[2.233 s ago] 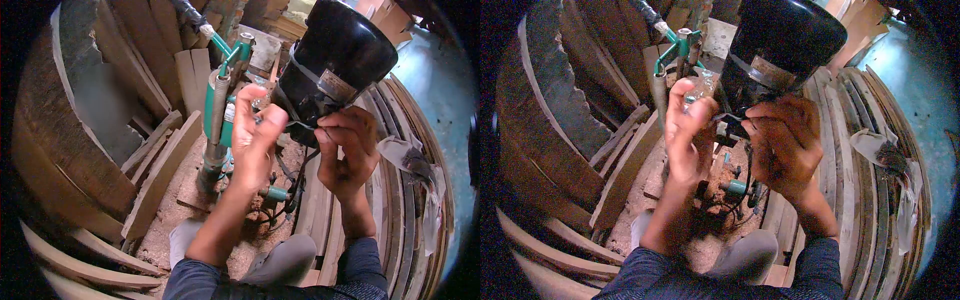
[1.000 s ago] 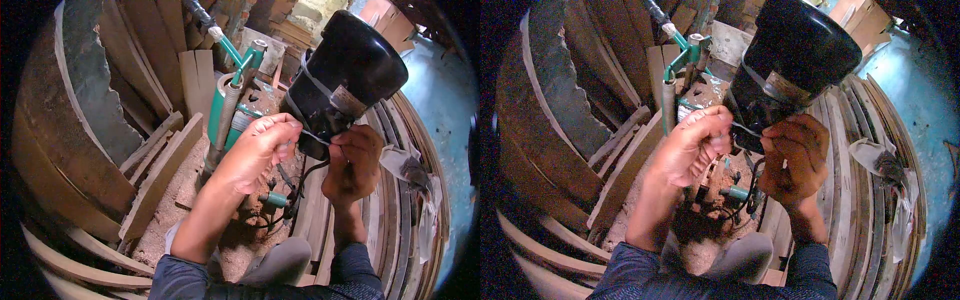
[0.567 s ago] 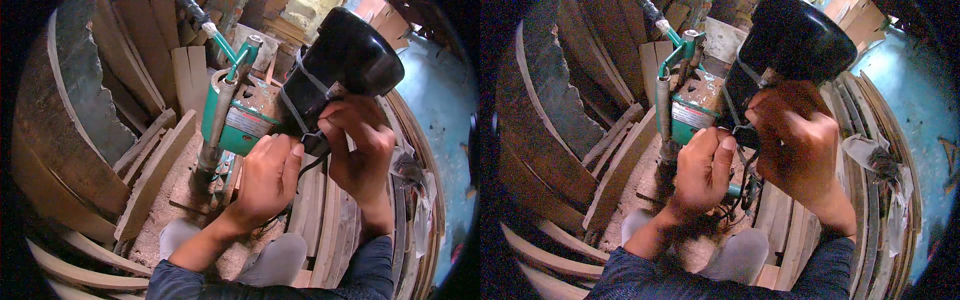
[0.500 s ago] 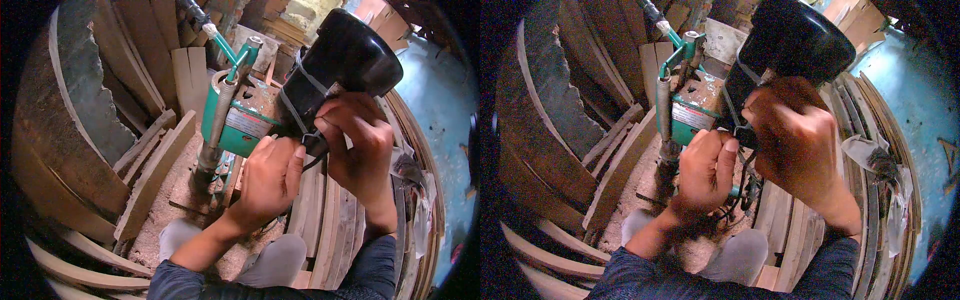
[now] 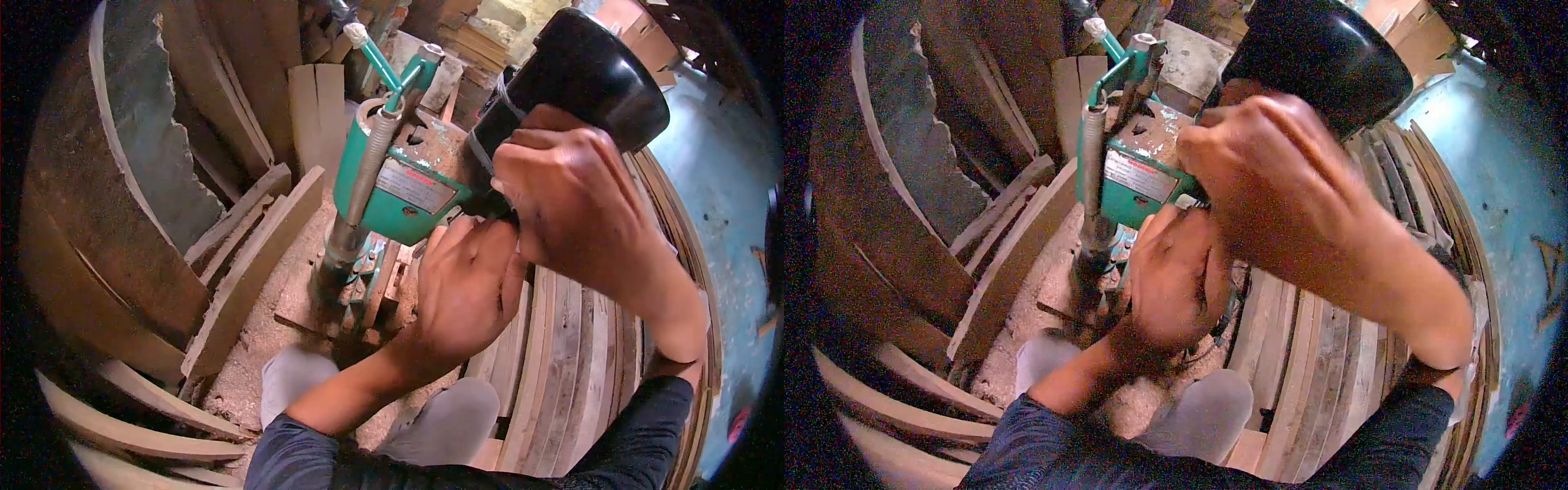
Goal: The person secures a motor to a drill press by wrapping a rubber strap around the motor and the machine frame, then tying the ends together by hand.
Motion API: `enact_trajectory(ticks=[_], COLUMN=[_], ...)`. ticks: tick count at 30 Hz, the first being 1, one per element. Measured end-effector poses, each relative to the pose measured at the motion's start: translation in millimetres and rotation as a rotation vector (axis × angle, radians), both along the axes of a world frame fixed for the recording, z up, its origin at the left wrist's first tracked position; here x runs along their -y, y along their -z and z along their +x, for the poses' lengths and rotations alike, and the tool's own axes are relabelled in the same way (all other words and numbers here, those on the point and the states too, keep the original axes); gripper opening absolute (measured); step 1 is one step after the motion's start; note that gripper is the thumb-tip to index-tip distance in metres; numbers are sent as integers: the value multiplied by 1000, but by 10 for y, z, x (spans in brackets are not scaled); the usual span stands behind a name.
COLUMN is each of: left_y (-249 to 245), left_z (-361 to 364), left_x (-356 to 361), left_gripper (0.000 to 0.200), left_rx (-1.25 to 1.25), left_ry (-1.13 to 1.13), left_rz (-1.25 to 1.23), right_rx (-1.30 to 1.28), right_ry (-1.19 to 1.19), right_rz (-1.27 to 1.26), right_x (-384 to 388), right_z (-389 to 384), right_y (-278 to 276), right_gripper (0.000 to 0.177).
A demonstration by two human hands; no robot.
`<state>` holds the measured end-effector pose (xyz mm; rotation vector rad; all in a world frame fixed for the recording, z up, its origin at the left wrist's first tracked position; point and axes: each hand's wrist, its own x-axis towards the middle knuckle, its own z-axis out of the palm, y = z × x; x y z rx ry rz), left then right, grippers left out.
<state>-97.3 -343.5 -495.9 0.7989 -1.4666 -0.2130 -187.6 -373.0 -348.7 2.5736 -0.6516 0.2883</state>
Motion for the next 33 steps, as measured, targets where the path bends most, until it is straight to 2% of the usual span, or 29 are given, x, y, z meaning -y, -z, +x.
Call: enact_trajectory(ticks=[2, 3, 6, 8, 10, 11, 15, 18, 19, 25, 26, 28, 29, 33], left_y=[-2, -22, -62, -50, -6, 22, 162, 153, 145, 179, 181, 179, 189, 252], left_z=[-12, -18, 7, 24, 14, 6, -90, -168, -180, -188, -176, -146, -135, -141], left_x=[-30, -50, -138, -160, -98, -73, -4, 17, 28, 78, 97, 139, 147, 219], left_gripper=[7, 8, 7, 11, 13, 13, 11, 10, 9, 11, 11, 11, 11, 11], left_rx=[-5, -8, 3, 23, -20, -14, -123, -282, -366, -382, -378, -316, -309, -297], left_ry=[-15, -77, -186, -234, -240, -240, -171, -82, -32, 24, 30, 1, 7, 51], left_rz=[20, 31, 68, 101, 10, 10, -39, -64, -103, -144, -142, -243, -246, -273], right_rx=[156, 153, -308, -328, -274, -269, -206, -288, -208, -285, -281, -416, -322, -310], right_ry=[-201, -203, 67, 65, -119, -119, -283, -207, -288, -312, -307, -48, -182, -54], right_rz=[-77, -73, 36, 39, -11, -10, 296, 292, 214, 164, 165, 209, 219, 225], right_x=[-25, -29, 7, 40, 125, 172, 392, 442, 455, 410, 338, 38, 99, 137], right_z=[48, 84, 234, 260, 265, 255, 227, 194, 136, 192, 215, 416, 332, 320], right_y=[-15, -61, -298, -332, -329, -335, -330, -379, -334, -351, -399, -544, -518, -467], right_gripper=[19, 19, 9, 10, 13, 13, 17, 20, 23, 22, 22, 19, 16, 15])
